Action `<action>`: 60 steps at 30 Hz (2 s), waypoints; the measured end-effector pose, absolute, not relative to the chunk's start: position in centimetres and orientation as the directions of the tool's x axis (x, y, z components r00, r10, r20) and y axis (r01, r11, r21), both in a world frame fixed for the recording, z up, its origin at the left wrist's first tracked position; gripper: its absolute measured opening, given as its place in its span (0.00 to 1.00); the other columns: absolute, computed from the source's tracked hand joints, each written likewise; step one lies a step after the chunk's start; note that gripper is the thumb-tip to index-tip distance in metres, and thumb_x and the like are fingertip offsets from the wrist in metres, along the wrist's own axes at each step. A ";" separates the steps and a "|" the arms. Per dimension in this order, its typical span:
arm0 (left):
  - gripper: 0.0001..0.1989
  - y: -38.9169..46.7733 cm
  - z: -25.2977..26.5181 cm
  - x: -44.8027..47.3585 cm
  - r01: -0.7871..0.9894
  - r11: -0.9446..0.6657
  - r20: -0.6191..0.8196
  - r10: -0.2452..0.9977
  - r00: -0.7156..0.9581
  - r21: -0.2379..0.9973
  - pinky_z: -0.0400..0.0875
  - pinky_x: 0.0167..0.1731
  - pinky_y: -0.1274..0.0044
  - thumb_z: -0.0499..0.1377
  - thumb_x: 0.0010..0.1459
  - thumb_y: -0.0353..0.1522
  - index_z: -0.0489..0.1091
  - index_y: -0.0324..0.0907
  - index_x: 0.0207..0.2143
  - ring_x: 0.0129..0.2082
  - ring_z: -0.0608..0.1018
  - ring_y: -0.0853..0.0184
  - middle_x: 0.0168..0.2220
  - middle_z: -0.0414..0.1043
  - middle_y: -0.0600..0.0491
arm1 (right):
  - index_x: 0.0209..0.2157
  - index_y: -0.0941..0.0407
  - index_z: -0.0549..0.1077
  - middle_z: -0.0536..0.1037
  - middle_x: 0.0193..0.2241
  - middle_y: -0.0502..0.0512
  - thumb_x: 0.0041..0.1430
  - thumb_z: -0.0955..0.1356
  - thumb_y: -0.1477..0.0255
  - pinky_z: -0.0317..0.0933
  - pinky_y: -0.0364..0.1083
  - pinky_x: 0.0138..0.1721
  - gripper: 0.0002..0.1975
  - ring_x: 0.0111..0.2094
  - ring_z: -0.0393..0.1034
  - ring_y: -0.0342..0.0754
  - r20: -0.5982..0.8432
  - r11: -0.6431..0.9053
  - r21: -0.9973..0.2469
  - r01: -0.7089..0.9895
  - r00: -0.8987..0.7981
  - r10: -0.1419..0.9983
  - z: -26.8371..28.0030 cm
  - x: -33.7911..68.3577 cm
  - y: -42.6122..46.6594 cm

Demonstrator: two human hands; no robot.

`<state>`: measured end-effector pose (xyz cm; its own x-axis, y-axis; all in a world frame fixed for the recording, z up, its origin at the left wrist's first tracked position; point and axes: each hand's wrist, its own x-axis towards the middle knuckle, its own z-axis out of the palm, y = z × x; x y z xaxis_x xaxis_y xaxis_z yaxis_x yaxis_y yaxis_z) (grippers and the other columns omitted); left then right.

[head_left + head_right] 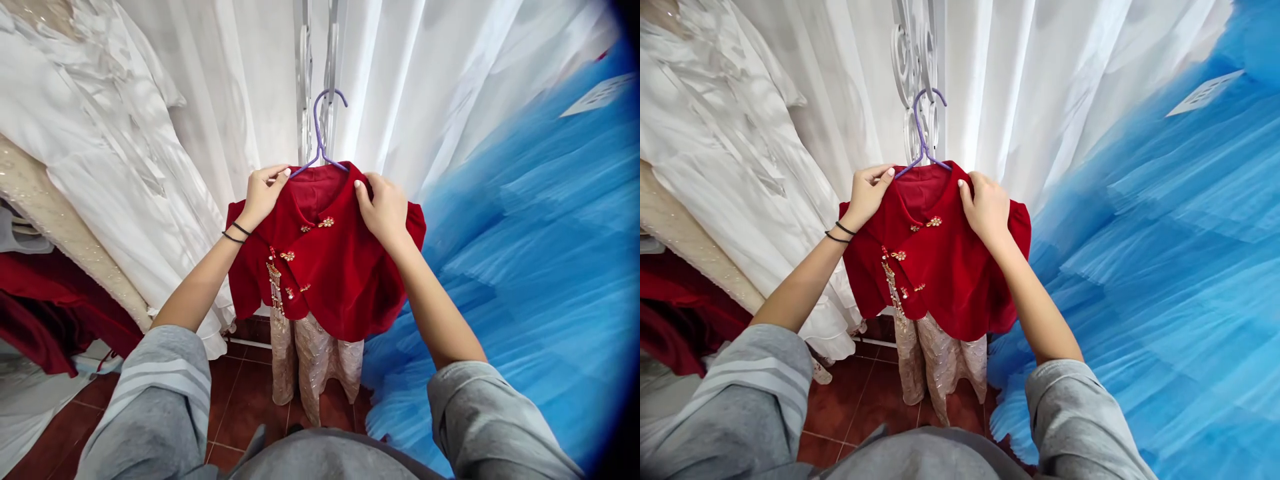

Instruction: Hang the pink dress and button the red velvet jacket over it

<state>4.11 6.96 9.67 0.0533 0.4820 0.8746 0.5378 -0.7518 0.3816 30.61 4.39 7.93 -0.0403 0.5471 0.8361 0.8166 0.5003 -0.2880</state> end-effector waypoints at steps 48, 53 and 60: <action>0.31 -4.3 -2.3 5.8 0.245 -0.657 0.677 0.736 0.002 0.713 0.70 0.54 0.67 0.48 0.62 0.56 0.70 0.41 0.50 0.52 0.77 0.57 0.50 0.75 0.41 | 0.35 0.57 0.68 0.74 0.31 0.56 0.69 0.56 0.73 0.63 0.45 0.35 0.11 0.32 0.67 0.47 0.673 0.632 -0.576 0.518 -0.138 0.727 -8.4 17.5 -3.4; 0.21 -3.4 -5.2 7.9 0.607 -0.385 0.577 0.803 -0.151 0.695 0.73 0.46 0.65 0.62 0.57 0.38 0.69 0.39 0.52 0.44 0.77 0.58 0.49 0.74 0.40 | 0.45 0.60 0.72 0.76 0.46 0.66 0.62 0.60 0.77 0.64 0.54 0.52 0.14 0.48 0.68 0.54 0.649 0.720 -0.558 0.412 -0.324 0.688 -11.7 17.7 -2.3; 0.13 -0.5 -7.1 7.4 0.275 -0.431 0.504 0.804 -0.316 0.859 0.74 0.40 0.70 0.60 0.56 0.41 0.73 0.39 0.34 0.33 0.78 0.63 0.31 0.77 0.48 | 0.32 0.54 0.69 0.74 0.33 0.55 0.57 0.66 0.61 0.66 0.54 0.45 0.10 0.38 0.70 0.51 0.195 0.219 -0.975 -0.022 0.381 0.904 -21.4 25.8 -7.7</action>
